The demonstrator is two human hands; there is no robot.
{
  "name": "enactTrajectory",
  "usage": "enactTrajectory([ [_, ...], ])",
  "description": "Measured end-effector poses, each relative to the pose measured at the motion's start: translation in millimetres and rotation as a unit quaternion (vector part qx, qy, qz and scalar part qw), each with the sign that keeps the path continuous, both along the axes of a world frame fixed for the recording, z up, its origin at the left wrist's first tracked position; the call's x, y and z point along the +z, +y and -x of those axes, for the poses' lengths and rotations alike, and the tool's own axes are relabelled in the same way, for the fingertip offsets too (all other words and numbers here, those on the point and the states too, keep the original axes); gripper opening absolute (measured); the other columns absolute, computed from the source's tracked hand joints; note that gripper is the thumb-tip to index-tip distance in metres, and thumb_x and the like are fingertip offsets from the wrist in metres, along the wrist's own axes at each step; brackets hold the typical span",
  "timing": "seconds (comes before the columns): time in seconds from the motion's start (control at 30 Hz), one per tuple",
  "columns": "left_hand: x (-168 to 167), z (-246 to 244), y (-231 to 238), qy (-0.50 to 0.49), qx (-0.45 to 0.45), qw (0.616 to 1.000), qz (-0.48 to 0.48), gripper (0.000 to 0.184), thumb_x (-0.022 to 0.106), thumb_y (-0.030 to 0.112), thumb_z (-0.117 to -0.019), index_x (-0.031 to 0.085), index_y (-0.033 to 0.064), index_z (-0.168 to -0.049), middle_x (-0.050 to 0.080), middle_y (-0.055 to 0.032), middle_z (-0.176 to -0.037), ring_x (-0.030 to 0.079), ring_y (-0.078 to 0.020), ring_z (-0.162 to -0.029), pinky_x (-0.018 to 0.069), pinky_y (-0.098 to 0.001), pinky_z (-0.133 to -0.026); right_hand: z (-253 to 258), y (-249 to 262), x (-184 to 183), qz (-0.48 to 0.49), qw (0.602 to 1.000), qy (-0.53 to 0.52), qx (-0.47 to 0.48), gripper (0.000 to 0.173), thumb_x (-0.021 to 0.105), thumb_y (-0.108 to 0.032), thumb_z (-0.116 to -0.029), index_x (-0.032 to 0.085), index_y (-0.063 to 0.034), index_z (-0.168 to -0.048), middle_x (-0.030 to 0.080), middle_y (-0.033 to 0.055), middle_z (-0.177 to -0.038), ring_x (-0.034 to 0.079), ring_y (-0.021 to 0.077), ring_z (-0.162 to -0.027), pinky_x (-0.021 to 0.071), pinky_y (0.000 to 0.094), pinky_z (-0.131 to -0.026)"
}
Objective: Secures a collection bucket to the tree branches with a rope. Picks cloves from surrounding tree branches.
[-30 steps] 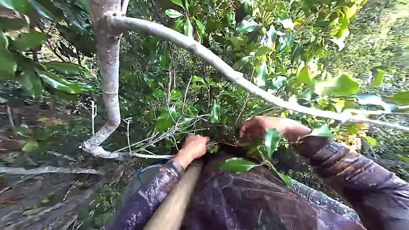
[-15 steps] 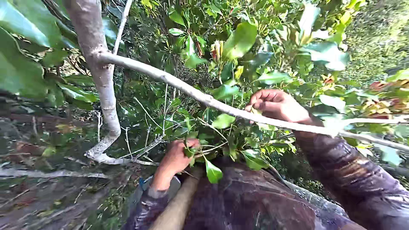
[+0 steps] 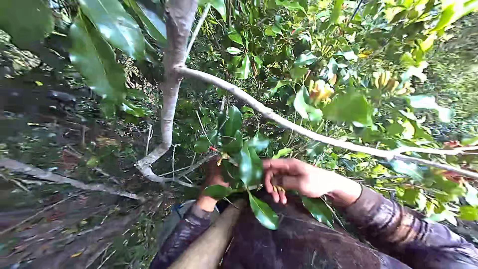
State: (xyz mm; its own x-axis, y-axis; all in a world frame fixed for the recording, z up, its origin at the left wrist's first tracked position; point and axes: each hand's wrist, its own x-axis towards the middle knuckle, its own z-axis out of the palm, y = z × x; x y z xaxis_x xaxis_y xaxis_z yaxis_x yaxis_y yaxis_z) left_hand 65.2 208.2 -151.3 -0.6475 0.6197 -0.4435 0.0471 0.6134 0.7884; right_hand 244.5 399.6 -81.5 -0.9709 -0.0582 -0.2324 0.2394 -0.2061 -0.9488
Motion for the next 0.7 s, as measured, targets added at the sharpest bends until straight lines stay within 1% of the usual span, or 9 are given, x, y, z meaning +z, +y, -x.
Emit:
enactTrajectory([
  [0.07, 3.2, 3.2, 2.0, 0.085, -0.076, 0.993, 0.039, 0.041, 0.064, 0.011, -0.0973, 0.058, -0.0103, -0.133, 0.062, -0.0289, -0.130, 0.060, -0.0339, -0.123, 0.0469, -0.0453, -0.108, 16.7, -4.1, -11.5, 0.029, 0.985, -0.022, -0.168, 0.036, 0.038, -0.006, -0.1036, 0.054, -0.0018, -0.136, 0.069, 0.0044, -0.095, 0.068, 0.0121, -0.077, 0.0596, 0.0304, -0.071],
  [0.13, 23.0, 1.5, 9.2, 0.121, -0.149, 0.974, 0.116, 0.056, 0.076, 0.007, -0.0855, 0.058, -0.0077, -0.136, 0.057, -0.0327, -0.137, 0.054, -0.0458, -0.132, 0.0398, -0.0596, -0.113, 28.6, 0.4, -15.7, 0.054, 0.956, -0.028, -0.286, 0.023, 0.040, 0.001, -0.1018, 0.062, -0.0015, -0.110, 0.071, 0.0050, -0.088, 0.070, 0.0142, -0.076, 0.0615, 0.0330, -0.073],
  [0.17, 28.1, -1.9, 7.7, 0.105, -0.133, 0.980, 0.101, 0.057, 0.077, 0.003, -0.0832, 0.058, -0.0083, -0.136, 0.058, -0.0310, -0.136, 0.055, -0.0424, -0.131, 0.0411, -0.0573, -0.113, 30.6, 1.6, -14.7, 0.032, 0.954, -0.031, -0.297, 0.023, 0.041, 0.002, -0.1010, 0.062, -0.0031, -0.098, 0.070, 0.0024, -0.082, 0.069, 0.0114, -0.072, 0.0609, 0.0304, -0.071],
  [0.23, 21.0, -11.0, -4.9, 0.028, -0.026, 0.998, -0.055, 0.038, 0.064, 0.000, -0.0933, 0.058, -0.0076, -0.130, 0.067, -0.0129, -0.118, 0.065, -0.0135, -0.110, 0.0536, -0.0299, -0.097, 29.1, -1.0, -11.9, -0.058, 0.964, -0.001, -0.258, 0.029, 0.042, -0.001, -0.0989, 0.068, -0.0048, -0.087, 0.068, -0.0041, -0.076, 0.061, 0.0026, -0.064, 0.0531, 0.0217, -0.062],
  [0.33, 6.3, -13.4, -15.1, -0.071, 0.007, 0.979, -0.193, 0.035, 0.059, 0.008, -0.0993, 0.057, -0.0073, -0.131, 0.068, -0.0080, -0.116, 0.066, -0.0054, -0.104, 0.0552, -0.0249, -0.094, 27.5, -6.7, -1.9, -0.169, 0.965, 0.070, -0.186, 0.032, 0.041, -0.010, -0.0993, 0.071, -0.0082, -0.090, 0.065, -0.0090, -0.083, 0.053, -0.0055, -0.066, 0.0459, 0.0155, -0.060],
  [0.4, 1.5, -10.4, -6.8, -0.067, 0.008, 0.988, -0.137, 0.031, 0.058, 0.013, -0.1015, 0.062, -0.0062, -0.126, 0.069, -0.0109, -0.113, 0.065, -0.0095, -0.100, 0.0549, -0.0288, -0.092, 33.7, -5.4, 1.2, -0.242, 0.957, 0.034, -0.157, 0.030, 0.043, -0.013, -0.0980, 0.072, -0.0082, -0.096, 0.065, -0.0063, -0.081, 0.056, -0.0017, -0.069, 0.0482, 0.0212, -0.064],
  [0.5, -1.2, -5.7, 9.2, -0.003, -0.065, 0.998, 0.012, 0.028, 0.059, 0.016, -0.1019, 0.067, -0.0023, -0.122, 0.070, -0.0170, -0.114, 0.067, -0.0243, -0.106, 0.0542, -0.0434, -0.097, 39.7, 3.4, -17.5, -0.296, 0.934, -0.017, -0.197, 0.023, 0.058, -0.008, -0.0962, 0.070, -0.0052, -0.115, 0.072, 0.0072, -0.104, 0.069, 0.0138, -0.093, 0.0581, 0.0402, -0.086],
  [0.6, 20.6, -5.6, 15.3, 0.049, -0.195, 0.975, 0.096, 0.035, 0.066, 0.014, -0.0985, 0.065, -0.0032, -0.129, 0.065, -0.0275, -0.127, 0.059, -0.0415, -0.124, 0.0443, -0.0578, -0.108, 39.3, 9.7, -23.3, -0.310, 0.936, 0.017, -0.167, 0.026, 0.065, -0.007, -0.0876, 0.070, -0.0023, -0.113, 0.073, 0.0080, -0.099, 0.069, 0.0145, -0.091, 0.0578, 0.0400, -0.085],
  [0.7, 58.2, 3.3, 21.4, 0.024, -0.288, 0.949, 0.126, 0.033, 0.055, 0.008, -0.1031, 0.059, -0.0067, -0.132, 0.060, -0.0288, -0.133, 0.054, -0.0423, -0.130, 0.0396, -0.0593, -0.112, 35.5, 11.6, -21.3, -0.289, 0.954, 0.000, -0.077, 0.024, 0.064, -0.009, -0.0928, 0.067, -0.0002, -0.115, 0.071, 0.0066, -0.092, 0.066, 0.0095, -0.083, 0.0568, 0.0315, -0.081],
])
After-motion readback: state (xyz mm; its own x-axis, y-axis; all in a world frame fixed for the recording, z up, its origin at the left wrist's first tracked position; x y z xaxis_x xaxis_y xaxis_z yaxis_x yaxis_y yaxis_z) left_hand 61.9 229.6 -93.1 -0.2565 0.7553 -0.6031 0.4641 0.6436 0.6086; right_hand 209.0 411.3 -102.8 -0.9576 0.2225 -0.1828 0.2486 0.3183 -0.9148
